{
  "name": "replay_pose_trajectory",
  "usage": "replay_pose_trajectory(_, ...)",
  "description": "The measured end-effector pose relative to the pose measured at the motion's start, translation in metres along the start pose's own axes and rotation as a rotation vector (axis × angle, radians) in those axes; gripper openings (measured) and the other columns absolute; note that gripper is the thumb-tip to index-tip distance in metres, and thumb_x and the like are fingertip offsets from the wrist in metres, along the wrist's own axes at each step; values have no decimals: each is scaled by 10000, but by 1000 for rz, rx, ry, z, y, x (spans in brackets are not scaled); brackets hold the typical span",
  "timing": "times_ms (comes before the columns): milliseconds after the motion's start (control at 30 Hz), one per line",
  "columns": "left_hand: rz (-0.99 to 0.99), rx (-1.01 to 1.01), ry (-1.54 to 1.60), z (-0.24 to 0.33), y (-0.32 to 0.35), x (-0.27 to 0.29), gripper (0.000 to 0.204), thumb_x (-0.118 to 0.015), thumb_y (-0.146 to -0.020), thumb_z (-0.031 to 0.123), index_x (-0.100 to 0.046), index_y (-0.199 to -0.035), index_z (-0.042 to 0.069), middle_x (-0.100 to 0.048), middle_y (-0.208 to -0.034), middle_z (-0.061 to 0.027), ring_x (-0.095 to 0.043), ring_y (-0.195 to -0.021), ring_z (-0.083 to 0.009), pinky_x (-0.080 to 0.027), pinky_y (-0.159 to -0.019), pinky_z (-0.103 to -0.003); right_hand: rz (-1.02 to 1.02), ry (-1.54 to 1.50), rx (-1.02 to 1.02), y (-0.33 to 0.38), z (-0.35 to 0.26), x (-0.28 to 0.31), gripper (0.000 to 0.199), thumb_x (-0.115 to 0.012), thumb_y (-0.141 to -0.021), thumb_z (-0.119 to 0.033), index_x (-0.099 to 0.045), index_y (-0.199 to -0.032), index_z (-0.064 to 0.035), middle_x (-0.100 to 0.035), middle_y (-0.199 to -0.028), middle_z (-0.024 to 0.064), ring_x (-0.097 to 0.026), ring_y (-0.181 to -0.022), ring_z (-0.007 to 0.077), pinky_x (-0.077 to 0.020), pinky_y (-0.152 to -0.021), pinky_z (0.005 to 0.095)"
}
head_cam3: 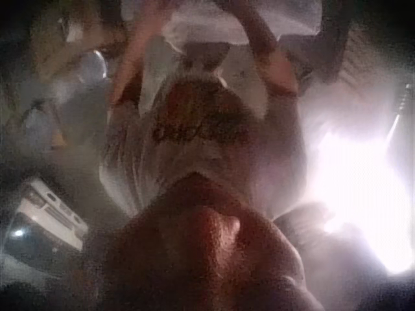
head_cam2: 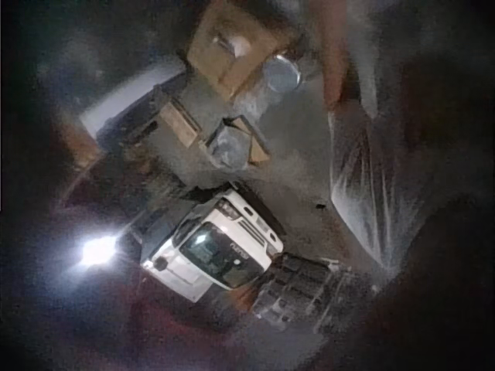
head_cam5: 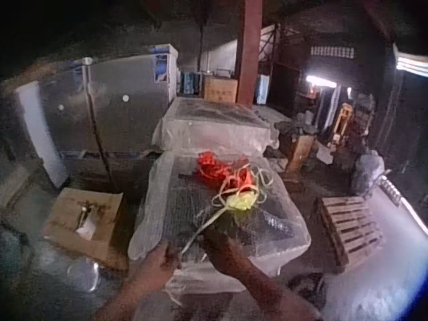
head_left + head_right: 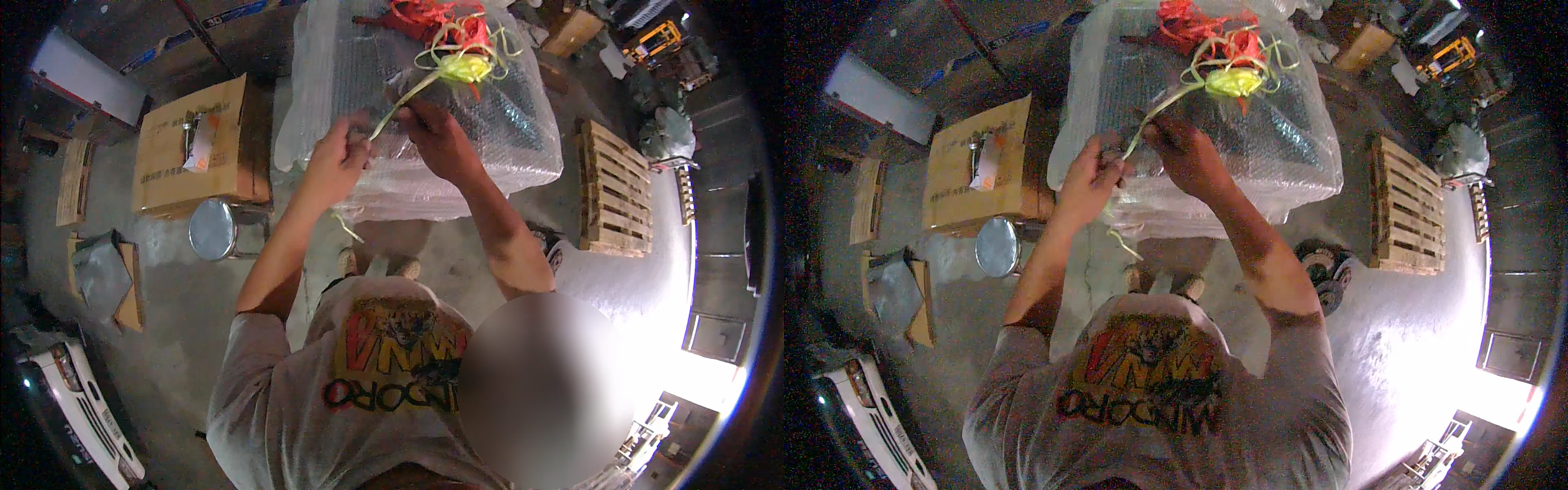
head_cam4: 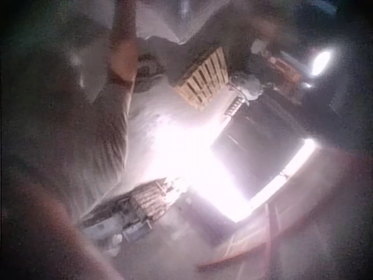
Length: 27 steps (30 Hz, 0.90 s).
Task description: The person places several rolls of wire into a green sack, ties the sack closed, and then secures a bundle of bubble-wrapped items with a yellow strap. The person then ties the green sack shut again.
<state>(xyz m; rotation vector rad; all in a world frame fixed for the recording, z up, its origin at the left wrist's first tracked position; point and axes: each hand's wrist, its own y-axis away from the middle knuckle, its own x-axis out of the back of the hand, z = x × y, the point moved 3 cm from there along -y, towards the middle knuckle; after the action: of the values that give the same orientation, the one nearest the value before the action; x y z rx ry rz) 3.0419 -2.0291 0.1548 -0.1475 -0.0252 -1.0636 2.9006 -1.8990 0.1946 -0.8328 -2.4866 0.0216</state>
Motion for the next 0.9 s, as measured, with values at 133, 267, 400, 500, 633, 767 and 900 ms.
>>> replay_pose_trajectory(133, -166, -279, -125, 25, -46, -28, 609, -667, -855, 119, -361, -1382, 104, -631, -842, -54, -602, -729, -175, -514, -729, -327, 110, 36, 55, 10, -14, 21, 279, -521, -976, -170, -569, -1200, -12, -641, -1066, 243, -622, -1003, 431, -486, -841, 451)
replay_pose_trajectory(267, -472, -327, -52, 47, -86, -55, 916, -690, -780, 52, -167, -1518, 194, -635, -902, -96, -601, -785, -179, -513, -753, -347, 218, 26, 180, 28, -20, 50, 201, -504, -1000, -166, -575, -1038, 19, -590, -818, 92, -470, -772, 134, -448, -722, 327)
replay_pose_trajectory(400, -588, -362, -408, 62, -95, -74, 558, -652, -855, 202, -461, -1379, 192, -605, -961, -69, -577, -766, -190, -510, -731, -353, 180, 187, 125, 43, -27, 81, 211, -524, -963, -137, -575, -1085, 27, -627, -946, 211, -562, -880, 351, -481, -771, 416)
replay_pose_trajectory(500, -542, -448, -490, 74, -97, -84, 455, -600, -897, 219, -522, -1343, 180, -645, -1064, -105, -617, -825, -232, -512, -763, -392, 133, 237, 145, 46, -33, 94, 227, -534, -946, -132, -584, -1102, 26, -650, -975, 253, -611, -906, 458, -501, -768, 470)
replay_pose_trajectory(633, -545, -554, -596, 83, -96, -96, 357, -561, -917, 213, -563, -1261, 117, -673, -1090, -171, -656, -910, -318, -511, -797, -444, 105, 242, 247, 45, -36, 99, 210, -513, -993, -162, -577, -1053, 29, -652, -893, 150, -573, -813, 194, -472, -785, 367)
replay_pose_trajectory(767, -491, -465, -891, 76, -84, -104, 311, -505, -954, 346, -598, -1117, 98, -679, -1001, -184, -656, -871, -408, -523, -758, -495, 142, 309, 186, 40, -34, 98, 201, -519, -976, -152, -582, -1062, 19, -661, -936, 182, -615, -863, 268, -485, -794, 408)
replay_pose_trajectory(900, -393, -529, -1141, 67, -69, -106, 312, -489, -952, 363, -623, -1037, 95, -692, -929, -170, -659, -787, -416, -530, -706, -506, 150, 514, 365, 38, -32, 93, 208, -509, -983, -164, -587, -1050, 17, -651, -911, 151, -585, -837, 250, -477, -754, 389)
